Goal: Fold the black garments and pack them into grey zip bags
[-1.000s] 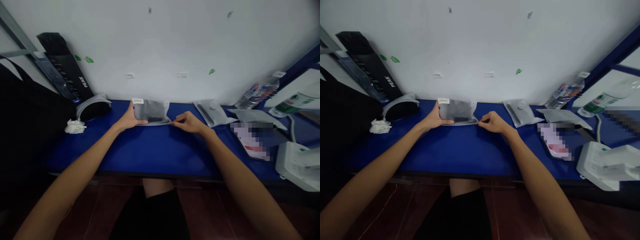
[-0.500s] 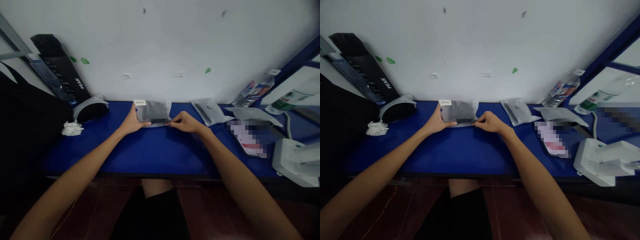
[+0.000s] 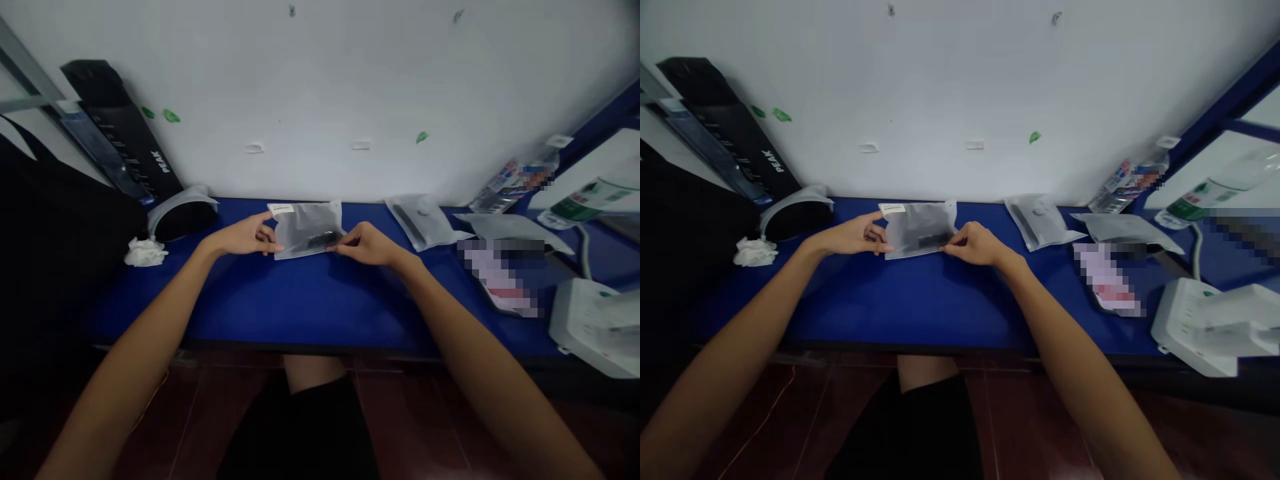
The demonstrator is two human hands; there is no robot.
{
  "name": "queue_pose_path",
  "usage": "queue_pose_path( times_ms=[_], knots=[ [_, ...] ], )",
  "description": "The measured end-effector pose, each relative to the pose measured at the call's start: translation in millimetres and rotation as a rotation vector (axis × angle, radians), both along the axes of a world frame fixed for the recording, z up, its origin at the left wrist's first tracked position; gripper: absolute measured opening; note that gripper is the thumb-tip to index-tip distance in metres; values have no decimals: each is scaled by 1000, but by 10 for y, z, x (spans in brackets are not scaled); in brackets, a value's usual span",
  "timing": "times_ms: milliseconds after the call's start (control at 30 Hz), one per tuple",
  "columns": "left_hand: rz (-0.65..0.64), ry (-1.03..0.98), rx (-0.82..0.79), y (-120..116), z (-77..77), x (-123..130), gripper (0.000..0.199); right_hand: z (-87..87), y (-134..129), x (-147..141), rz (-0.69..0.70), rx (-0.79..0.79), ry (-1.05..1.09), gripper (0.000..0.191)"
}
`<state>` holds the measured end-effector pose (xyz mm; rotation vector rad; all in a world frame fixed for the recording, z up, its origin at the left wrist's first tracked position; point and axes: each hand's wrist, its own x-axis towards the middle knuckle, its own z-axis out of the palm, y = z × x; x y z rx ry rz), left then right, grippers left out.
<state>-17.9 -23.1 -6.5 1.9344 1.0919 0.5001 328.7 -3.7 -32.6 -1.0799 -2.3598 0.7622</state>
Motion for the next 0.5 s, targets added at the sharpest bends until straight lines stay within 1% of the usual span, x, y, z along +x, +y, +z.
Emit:
queue_pose_path(
  times_ms=[100, 233, 367, 433, 500],
  knots=[
    [32, -35, -15, -6, -18, 35, 90, -5, -2, -7, -2, -6, 3, 39],
    [81, -79, -21, 10, -115, 156, 89, -4, -9, -11, 14, -18, 38, 38],
    [128, -112, -13, 15, -196, 277, 96, 10, -27, -26, 32, -13, 51, 41],
    [142, -127, 36, -2, -225, 353, 100, 19, -41, -40, 42, -15, 60, 42],
    [173, -130, 131, -31, -248, 441, 99, 26, -55, -54, 47, -23, 65, 44]
  ],
)
